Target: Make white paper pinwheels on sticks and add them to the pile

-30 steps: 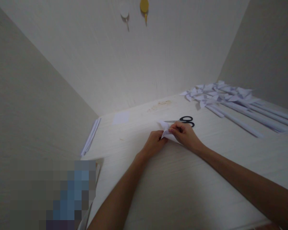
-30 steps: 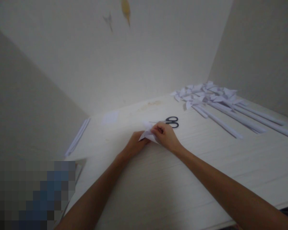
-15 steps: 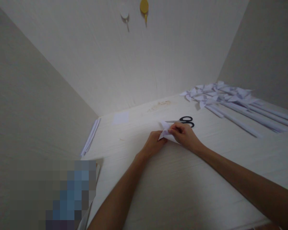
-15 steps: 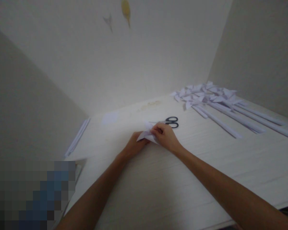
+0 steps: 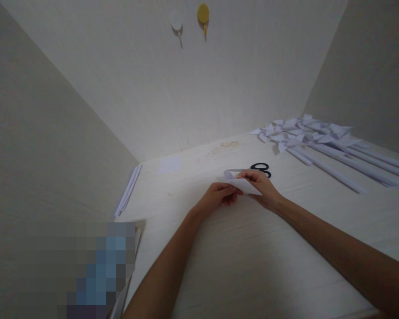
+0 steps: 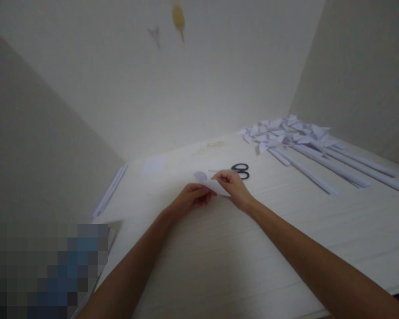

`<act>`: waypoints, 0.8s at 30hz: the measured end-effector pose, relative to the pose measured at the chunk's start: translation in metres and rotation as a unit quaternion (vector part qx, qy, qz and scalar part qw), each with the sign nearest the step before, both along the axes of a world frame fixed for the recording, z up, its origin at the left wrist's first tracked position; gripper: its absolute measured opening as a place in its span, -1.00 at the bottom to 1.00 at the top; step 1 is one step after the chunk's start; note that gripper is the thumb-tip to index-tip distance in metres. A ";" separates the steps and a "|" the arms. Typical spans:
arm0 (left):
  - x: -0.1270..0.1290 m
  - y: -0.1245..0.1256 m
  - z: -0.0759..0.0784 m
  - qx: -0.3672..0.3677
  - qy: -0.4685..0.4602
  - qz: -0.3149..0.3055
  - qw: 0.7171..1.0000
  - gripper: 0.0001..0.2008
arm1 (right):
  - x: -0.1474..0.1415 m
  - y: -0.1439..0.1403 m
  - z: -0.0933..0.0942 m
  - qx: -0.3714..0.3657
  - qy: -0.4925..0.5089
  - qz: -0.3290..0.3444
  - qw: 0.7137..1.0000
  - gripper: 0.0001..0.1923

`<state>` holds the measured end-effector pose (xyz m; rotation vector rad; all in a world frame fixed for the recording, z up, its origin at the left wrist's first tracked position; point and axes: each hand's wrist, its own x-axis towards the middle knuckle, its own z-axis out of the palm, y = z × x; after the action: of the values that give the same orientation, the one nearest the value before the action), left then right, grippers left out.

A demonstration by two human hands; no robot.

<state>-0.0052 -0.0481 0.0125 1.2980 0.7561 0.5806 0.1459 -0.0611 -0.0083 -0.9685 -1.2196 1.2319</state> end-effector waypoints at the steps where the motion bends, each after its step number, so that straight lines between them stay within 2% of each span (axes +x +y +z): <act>1: 0.001 -0.001 0.000 -0.025 -0.014 0.002 1.000 -0.77 | -0.001 0.000 0.000 -0.002 0.008 0.000 1.000 -0.82; 5: 0.004 -0.002 0.000 -0.083 -0.049 0.004 0.995 -0.78 | -0.002 0.000 0.002 -0.009 0.042 0.007 0.999 -0.84; 11: 0.005 0.000 -0.003 -0.112 -0.068 -0.006 0.991 -0.77 | -0.003 0.001 0.000 -0.018 0.046 -0.011 0.999 -0.87; 24: 0.005 0.001 -0.007 -0.131 -0.096 -0.002 0.987 -0.79 | -0.002 0.003 -0.006 0.005 0.005 -0.052 0.999 -0.81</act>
<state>0.0000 -0.0468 0.0052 0.9862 0.6467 0.5737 0.1441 -0.0578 -0.0144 -1.0043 -1.1520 1.1475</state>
